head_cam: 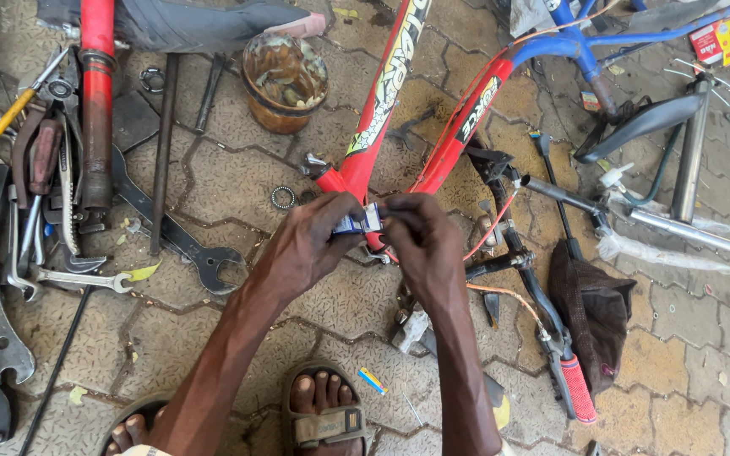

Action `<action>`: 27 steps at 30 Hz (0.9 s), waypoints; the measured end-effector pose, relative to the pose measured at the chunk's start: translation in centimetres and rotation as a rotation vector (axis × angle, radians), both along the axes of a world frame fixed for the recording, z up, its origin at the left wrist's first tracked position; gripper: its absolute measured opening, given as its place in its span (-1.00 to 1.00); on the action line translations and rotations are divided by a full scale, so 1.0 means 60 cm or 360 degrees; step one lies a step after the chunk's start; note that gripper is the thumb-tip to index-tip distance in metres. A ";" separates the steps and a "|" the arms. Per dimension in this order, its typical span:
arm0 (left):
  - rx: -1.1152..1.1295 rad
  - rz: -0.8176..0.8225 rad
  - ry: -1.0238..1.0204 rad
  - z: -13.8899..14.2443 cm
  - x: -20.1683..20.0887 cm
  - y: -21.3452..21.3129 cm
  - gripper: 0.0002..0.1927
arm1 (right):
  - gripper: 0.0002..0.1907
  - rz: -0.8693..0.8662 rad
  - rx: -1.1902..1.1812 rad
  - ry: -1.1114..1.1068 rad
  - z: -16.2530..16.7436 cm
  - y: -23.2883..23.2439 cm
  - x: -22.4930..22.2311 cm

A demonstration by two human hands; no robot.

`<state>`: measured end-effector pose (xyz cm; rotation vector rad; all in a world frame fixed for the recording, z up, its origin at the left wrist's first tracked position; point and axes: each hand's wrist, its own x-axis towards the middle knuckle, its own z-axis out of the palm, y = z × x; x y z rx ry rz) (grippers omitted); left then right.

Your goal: The person cleans a bicycle headset bearing cup with a rag, applies grease from a container, and places ball bearings into the cup. The person then opens a small box of bearings and arranges them into a ring inside the cup.

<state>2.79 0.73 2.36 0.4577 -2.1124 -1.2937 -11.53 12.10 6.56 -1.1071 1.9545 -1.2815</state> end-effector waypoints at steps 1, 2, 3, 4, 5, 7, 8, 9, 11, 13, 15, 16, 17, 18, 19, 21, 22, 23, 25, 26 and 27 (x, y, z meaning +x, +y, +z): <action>-0.0029 0.0019 -0.0018 -0.001 0.000 0.000 -0.70 | -0.75 0.0058 -0.0025 0.0016 0.001 0.002 0.001; -0.0055 0.0032 -0.0037 -0.001 -0.001 0.000 -0.69 | -0.76 0.0046 0.0105 0.0086 0.002 0.003 0.002; -0.0080 0.0042 -0.0054 -0.002 -0.001 0.001 -0.69 | -0.76 0.0032 0.0237 0.0157 0.002 0.004 0.004; -0.0030 0.0035 -0.0053 -0.001 -0.004 0.004 -0.69 | -0.77 0.0022 0.0368 0.0231 0.002 0.005 0.005; 0.0012 0.0029 -0.0052 0.000 -0.008 0.005 -0.70 | -0.73 -0.0061 0.0374 0.0215 0.000 0.005 0.005; 0.0061 0.0036 -0.0060 0.002 -0.009 0.006 -0.69 | -0.65 -0.0221 0.0392 0.0170 -0.006 0.006 0.006; 0.0069 0.0047 -0.0058 0.004 -0.010 0.006 -0.68 | -0.69 -0.0213 0.0216 -0.0027 -0.012 0.005 0.006; 0.0073 0.0057 -0.0051 0.006 -0.012 0.006 -0.67 | -0.73 -0.0205 0.0036 -0.0219 -0.021 0.001 0.005; 0.0058 0.0040 -0.0060 0.009 -0.010 0.004 -0.67 | -0.77 -0.0232 -0.0092 -0.0538 -0.033 0.006 0.002; 0.0057 0.0054 -0.0108 0.011 -0.010 0.000 -0.66 | -0.76 -0.0313 0.0007 -0.0773 -0.042 0.014 -0.006; 0.0099 0.0084 -0.0204 0.012 -0.010 -0.001 -0.65 | -0.75 -0.0269 0.0053 -0.0806 -0.054 0.019 -0.009; 0.0120 0.0065 -0.0185 0.012 -0.009 -0.001 -0.65 | -0.74 -0.0253 0.0073 -0.0817 -0.057 0.021 -0.012; 0.0141 0.0047 -0.0162 0.011 -0.008 -0.001 -0.65 | -0.74 -0.0251 0.0067 -0.0838 -0.059 0.022 -0.016; 0.0161 0.0033 -0.0145 0.011 -0.006 -0.001 -0.65 | -0.74 -0.0245 0.0059 -0.0863 -0.062 0.021 -0.018; 0.0160 0.0010 -0.0171 0.010 -0.004 -0.001 -0.65 | -0.74 -0.0232 0.0051 -0.0895 -0.064 0.020 -0.019; 0.0157 -0.0032 -0.0220 0.009 -0.002 -0.002 -0.64 | -0.76 -0.0183 0.0051 -0.0743 -0.068 0.016 -0.015; 0.0103 -0.0036 -0.0176 0.008 -0.003 -0.001 -0.64 | -0.77 -0.0160 0.0053 -0.0663 -0.067 0.013 -0.014; 0.0050 -0.0043 -0.0132 0.008 -0.003 -0.001 -0.63 | -0.77 -0.0206 0.0042 -0.0553 -0.067 0.010 -0.010; 0.0004 -0.0021 -0.0089 0.008 -0.006 0.001 -0.63 | -0.74 -0.0305 0.0025 -0.0330 -0.063 0.005 -0.002; 0.0008 0.0014 -0.0092 0.009 -0.007 0.000 -0.64 | -0.75 -0.0361 -0.0026 -0.0454 -0.057 0.005 0.000; 0.0009 0.0051 -0.0095 0.009 -0.007 -0.001 -0.64 | -0.75 -0.0413 -0.0081 -0.0579 -0.051 0.006 0.002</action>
